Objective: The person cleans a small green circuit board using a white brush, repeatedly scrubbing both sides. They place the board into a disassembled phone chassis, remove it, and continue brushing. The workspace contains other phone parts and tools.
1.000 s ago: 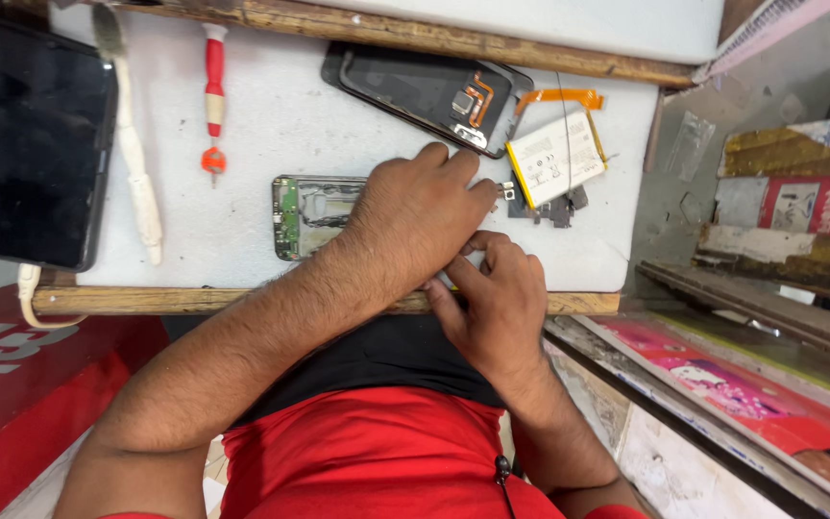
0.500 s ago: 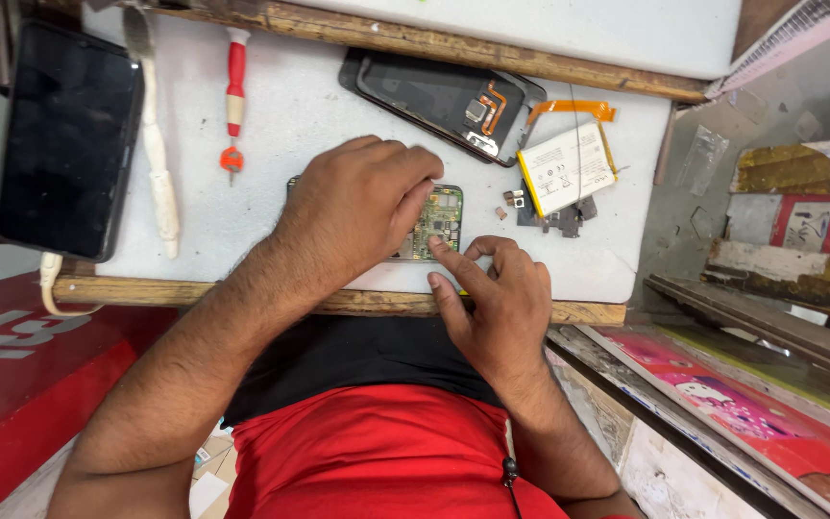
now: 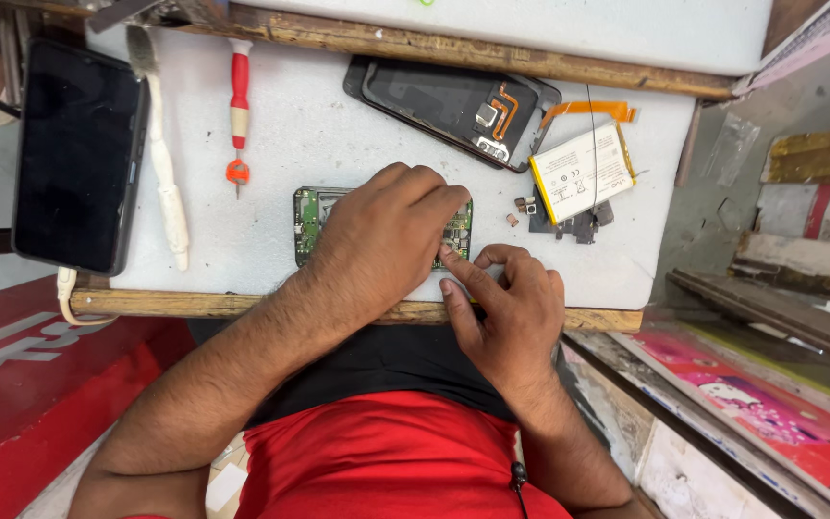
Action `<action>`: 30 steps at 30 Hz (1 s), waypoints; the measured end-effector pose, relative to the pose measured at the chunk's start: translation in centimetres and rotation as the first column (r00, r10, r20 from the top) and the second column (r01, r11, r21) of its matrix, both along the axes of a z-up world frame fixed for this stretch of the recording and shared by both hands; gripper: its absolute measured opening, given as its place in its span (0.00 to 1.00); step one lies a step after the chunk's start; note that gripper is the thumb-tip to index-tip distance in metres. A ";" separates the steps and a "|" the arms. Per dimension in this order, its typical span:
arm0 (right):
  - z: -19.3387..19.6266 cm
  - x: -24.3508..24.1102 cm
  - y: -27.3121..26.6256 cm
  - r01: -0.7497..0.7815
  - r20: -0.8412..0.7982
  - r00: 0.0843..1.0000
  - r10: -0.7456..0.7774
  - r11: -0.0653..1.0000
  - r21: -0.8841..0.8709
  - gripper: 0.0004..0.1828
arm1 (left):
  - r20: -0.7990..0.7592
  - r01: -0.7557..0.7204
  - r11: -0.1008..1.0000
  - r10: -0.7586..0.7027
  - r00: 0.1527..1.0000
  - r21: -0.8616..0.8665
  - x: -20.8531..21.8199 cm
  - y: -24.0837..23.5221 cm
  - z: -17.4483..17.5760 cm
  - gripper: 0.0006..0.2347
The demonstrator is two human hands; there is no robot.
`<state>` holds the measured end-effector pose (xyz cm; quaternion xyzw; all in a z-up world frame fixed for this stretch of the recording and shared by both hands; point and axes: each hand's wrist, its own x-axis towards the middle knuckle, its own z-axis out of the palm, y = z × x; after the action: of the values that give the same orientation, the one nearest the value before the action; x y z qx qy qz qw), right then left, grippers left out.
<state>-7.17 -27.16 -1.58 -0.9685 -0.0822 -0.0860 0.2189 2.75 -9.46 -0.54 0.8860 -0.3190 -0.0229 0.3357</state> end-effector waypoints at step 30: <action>-0.4 -0.1 -0.2 0.011 0.012 1.000 -0.011 1.000 0.020 0.17 | 0.126 -0.018 0.999 0.014 0.992 0.030 0.9 -0.8 -0.2 0.09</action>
<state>-7.32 -27.40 -1.96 -0.9661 -0.0774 -0.0938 0.2276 3.67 -10.24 -0.74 0.8933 -0.3322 0.0307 0.3011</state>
